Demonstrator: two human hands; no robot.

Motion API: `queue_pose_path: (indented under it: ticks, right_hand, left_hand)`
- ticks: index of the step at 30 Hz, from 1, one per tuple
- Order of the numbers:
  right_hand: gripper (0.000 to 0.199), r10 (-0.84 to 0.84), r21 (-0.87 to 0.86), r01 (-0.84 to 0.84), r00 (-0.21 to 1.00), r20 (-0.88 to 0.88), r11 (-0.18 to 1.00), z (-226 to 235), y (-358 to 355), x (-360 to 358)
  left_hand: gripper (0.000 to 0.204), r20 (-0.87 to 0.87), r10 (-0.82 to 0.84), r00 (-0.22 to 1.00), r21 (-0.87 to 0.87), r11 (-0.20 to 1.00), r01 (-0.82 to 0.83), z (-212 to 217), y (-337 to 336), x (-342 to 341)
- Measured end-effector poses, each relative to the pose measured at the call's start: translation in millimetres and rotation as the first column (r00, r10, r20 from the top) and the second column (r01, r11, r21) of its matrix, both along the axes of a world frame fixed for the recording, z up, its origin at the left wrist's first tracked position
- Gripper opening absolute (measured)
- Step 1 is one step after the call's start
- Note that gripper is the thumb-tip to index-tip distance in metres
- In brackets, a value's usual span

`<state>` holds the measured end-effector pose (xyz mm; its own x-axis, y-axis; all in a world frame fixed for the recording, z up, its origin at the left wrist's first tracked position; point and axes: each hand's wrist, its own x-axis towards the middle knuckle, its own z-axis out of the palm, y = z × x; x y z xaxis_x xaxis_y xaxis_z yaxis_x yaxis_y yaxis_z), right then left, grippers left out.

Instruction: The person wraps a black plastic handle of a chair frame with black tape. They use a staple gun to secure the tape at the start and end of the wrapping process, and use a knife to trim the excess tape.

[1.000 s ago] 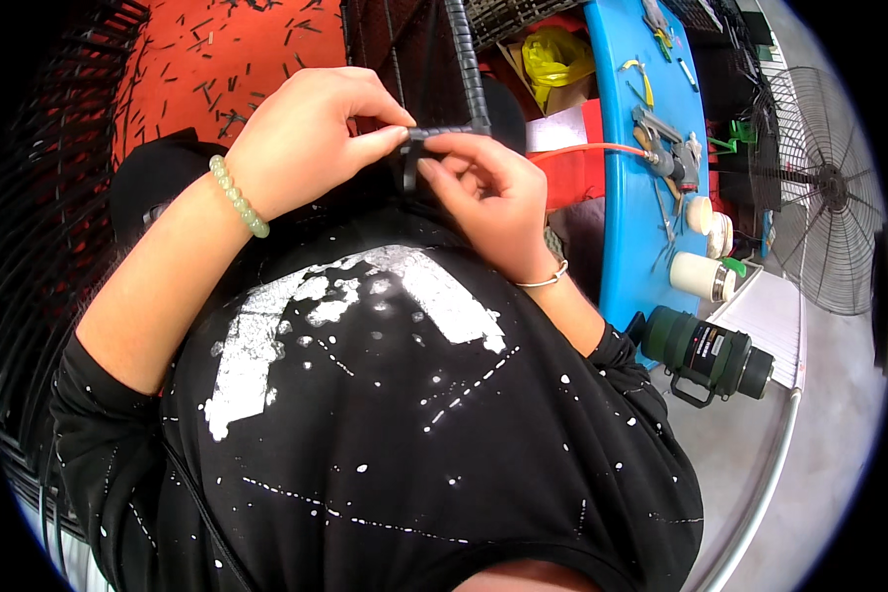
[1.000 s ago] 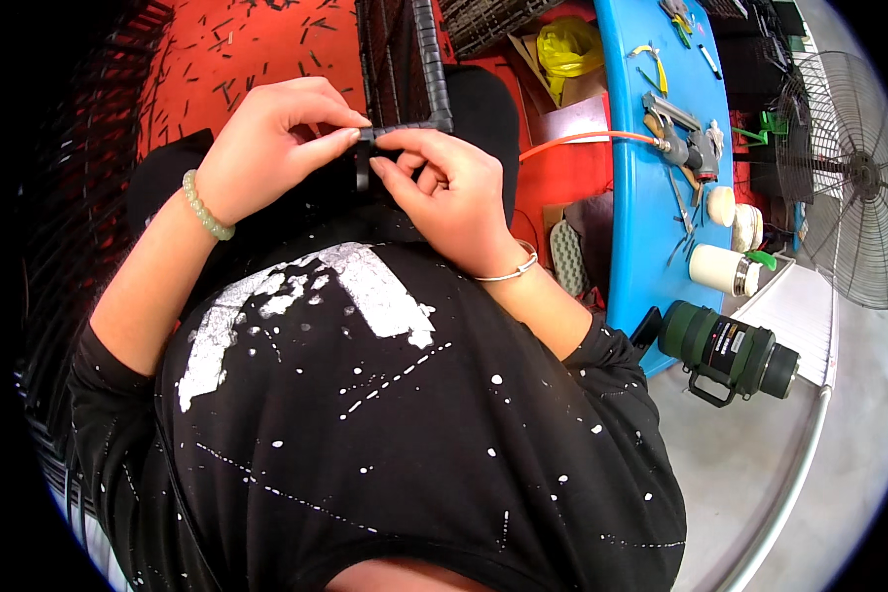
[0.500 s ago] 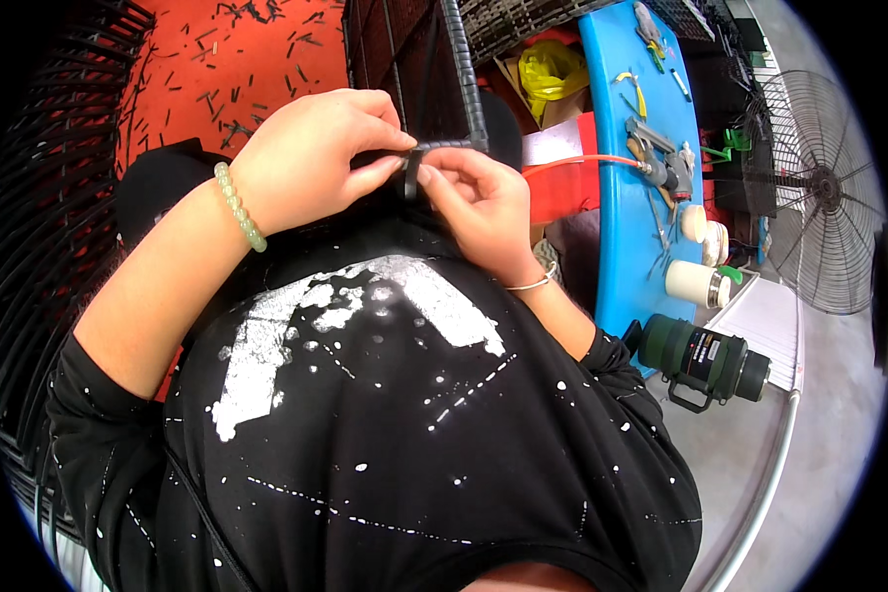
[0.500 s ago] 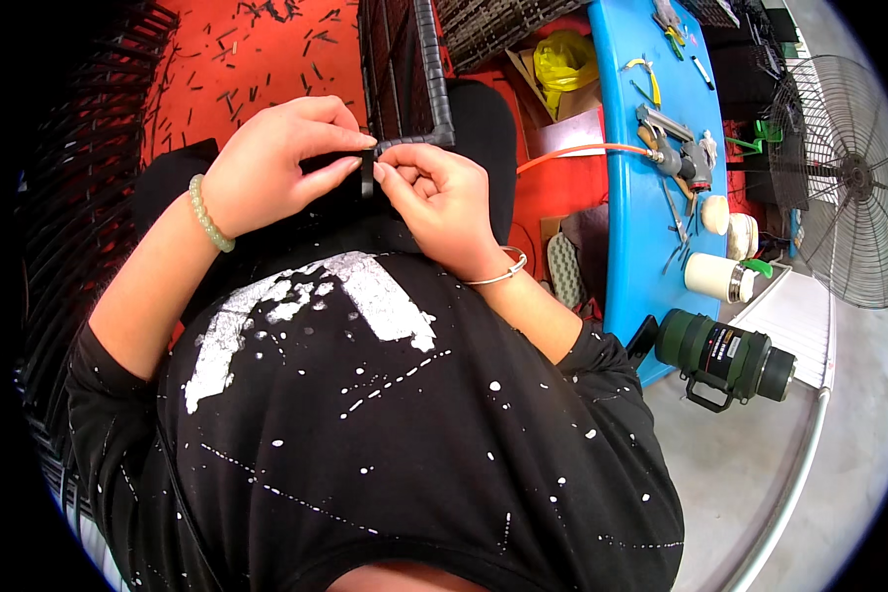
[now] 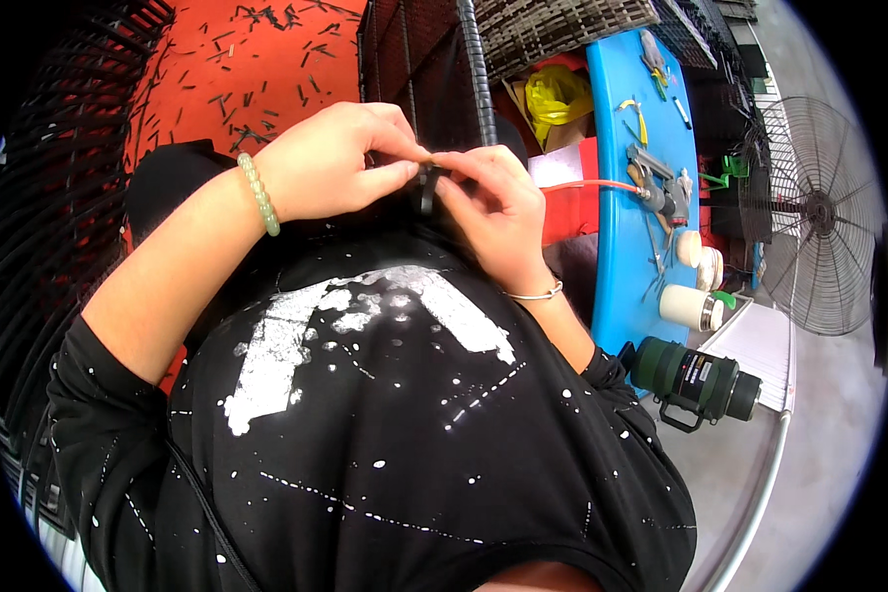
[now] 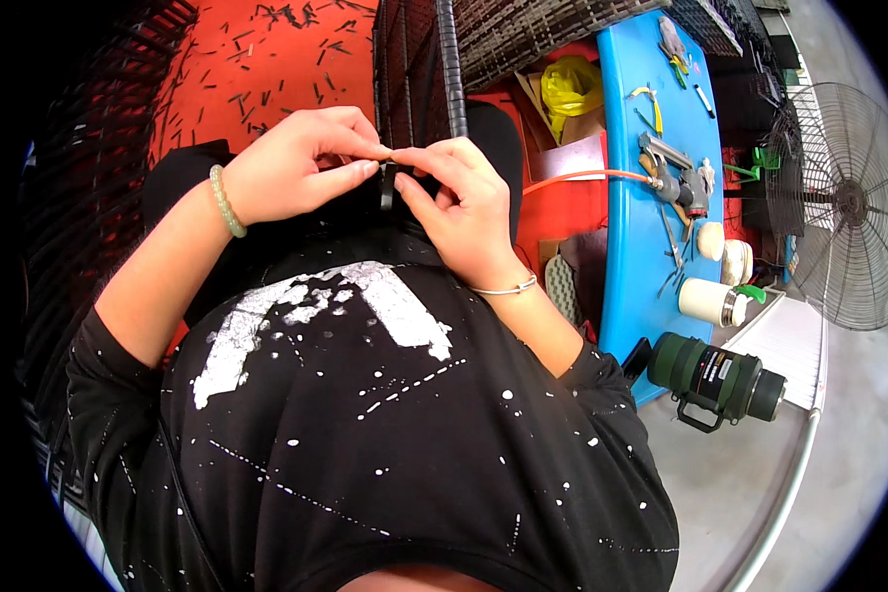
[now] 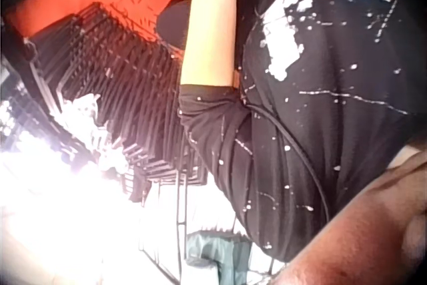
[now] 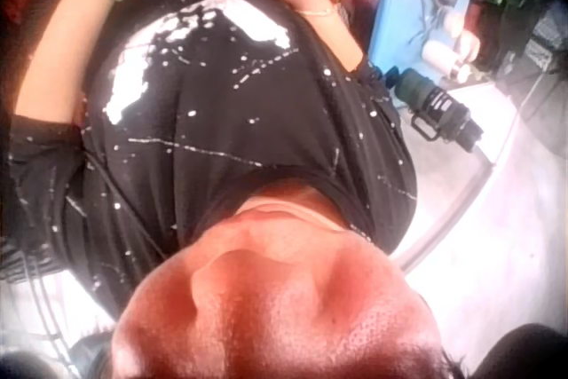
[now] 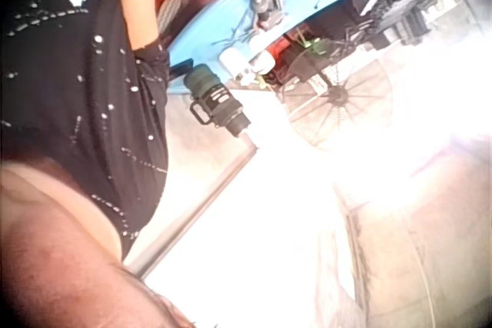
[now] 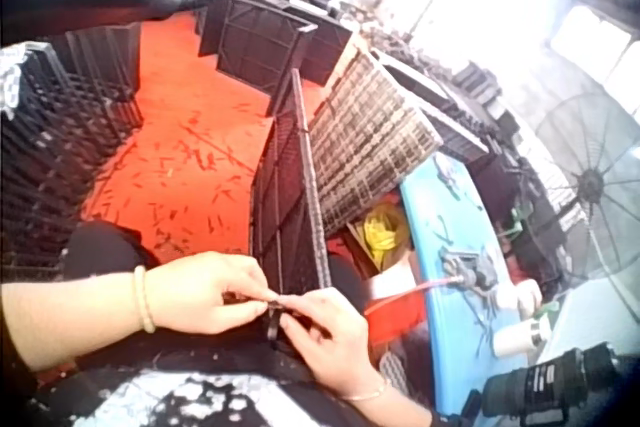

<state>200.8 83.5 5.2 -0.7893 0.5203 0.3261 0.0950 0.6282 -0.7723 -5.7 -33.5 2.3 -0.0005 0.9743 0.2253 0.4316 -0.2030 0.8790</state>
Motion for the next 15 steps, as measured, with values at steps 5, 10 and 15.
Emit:
queue_pose_path:
  ticks: [5, 10, 15]
  right_hand:
    - [0.031, 0.073, 0.118, -0.083, 0.994, 0.082, 0.99, 10.2, 8.2, -5.5]
    - [0.026, 0.185, 0.159, -0.211, 0.969, 0.163, 0.965, 22.5, 20.5, -12.9]
    - [0.025, 0.255, 0.068, -0.285, 0.924, 0.285, 0.956, 37.5, 29.9, -16.2]
  left_hand:
    - [0.022, -0.088, 0.091, 0.992, 0.067, 0.994, -0.086, -5.3, -6.5, 6.5]
    - [0.022, -0.104, 0.208, 0.973, -0.017, 0.977, -0.211, -1.9, -11.8, 12.5]
    - [0.022, -0.248, 0.343, 0.906, 0.077, 0.939, -0.334, -4.5, -20.9, 25.6]
